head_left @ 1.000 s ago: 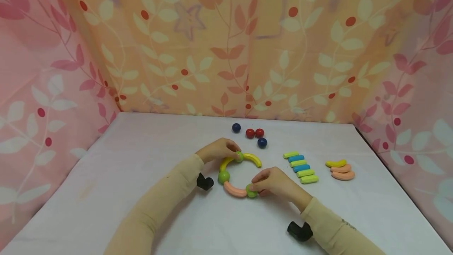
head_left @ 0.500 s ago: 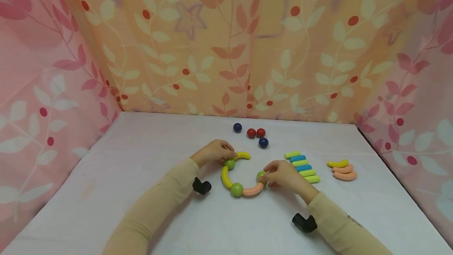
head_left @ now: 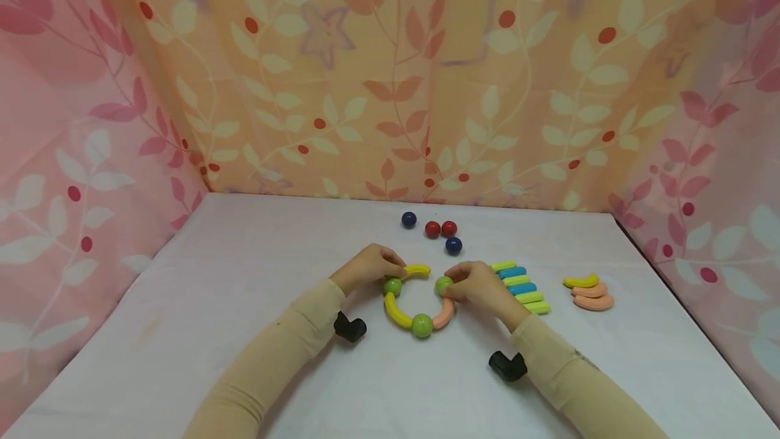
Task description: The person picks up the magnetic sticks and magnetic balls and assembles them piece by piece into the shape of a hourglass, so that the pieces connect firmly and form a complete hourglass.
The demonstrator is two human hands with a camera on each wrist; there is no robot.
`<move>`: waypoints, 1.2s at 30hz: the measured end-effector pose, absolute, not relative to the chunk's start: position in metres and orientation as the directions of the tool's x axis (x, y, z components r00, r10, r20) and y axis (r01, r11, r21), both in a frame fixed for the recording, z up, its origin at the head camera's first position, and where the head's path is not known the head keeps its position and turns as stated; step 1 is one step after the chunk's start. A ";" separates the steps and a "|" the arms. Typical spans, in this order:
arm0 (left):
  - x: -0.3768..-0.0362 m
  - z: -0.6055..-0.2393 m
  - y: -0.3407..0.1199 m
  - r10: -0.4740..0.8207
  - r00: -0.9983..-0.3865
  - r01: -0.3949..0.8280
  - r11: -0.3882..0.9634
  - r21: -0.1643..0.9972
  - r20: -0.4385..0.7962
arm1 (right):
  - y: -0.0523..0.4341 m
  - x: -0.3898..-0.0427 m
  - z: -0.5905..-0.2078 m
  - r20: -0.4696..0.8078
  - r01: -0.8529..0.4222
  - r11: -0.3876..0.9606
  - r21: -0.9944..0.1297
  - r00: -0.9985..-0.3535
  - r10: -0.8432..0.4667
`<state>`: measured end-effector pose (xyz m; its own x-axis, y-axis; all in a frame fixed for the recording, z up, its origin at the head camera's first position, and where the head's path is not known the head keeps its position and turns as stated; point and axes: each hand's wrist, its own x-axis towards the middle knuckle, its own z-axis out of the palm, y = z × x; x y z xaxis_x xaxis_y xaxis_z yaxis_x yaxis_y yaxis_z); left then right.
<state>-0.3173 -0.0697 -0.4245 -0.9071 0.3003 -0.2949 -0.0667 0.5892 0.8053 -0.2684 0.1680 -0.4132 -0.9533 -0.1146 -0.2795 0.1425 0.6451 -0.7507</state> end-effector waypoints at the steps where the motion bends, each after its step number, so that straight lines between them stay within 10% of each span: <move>1: -0.317 -0.424 -0.069 0.302 -0.907 -0.064 0.588 0.806 -0.293 | 0.167 -0.270 -0.413 -0.278 0.137 0.648 -0.749 -0.953 -0.120; 36: -0.300 -0.435 -0.081 0.239 -0.911 -0.223 0.400 0.889 -0.336 | 0.162 -0.281 -0.415 -0.310 0.202 0.607 -0.769 -0.948 -0.078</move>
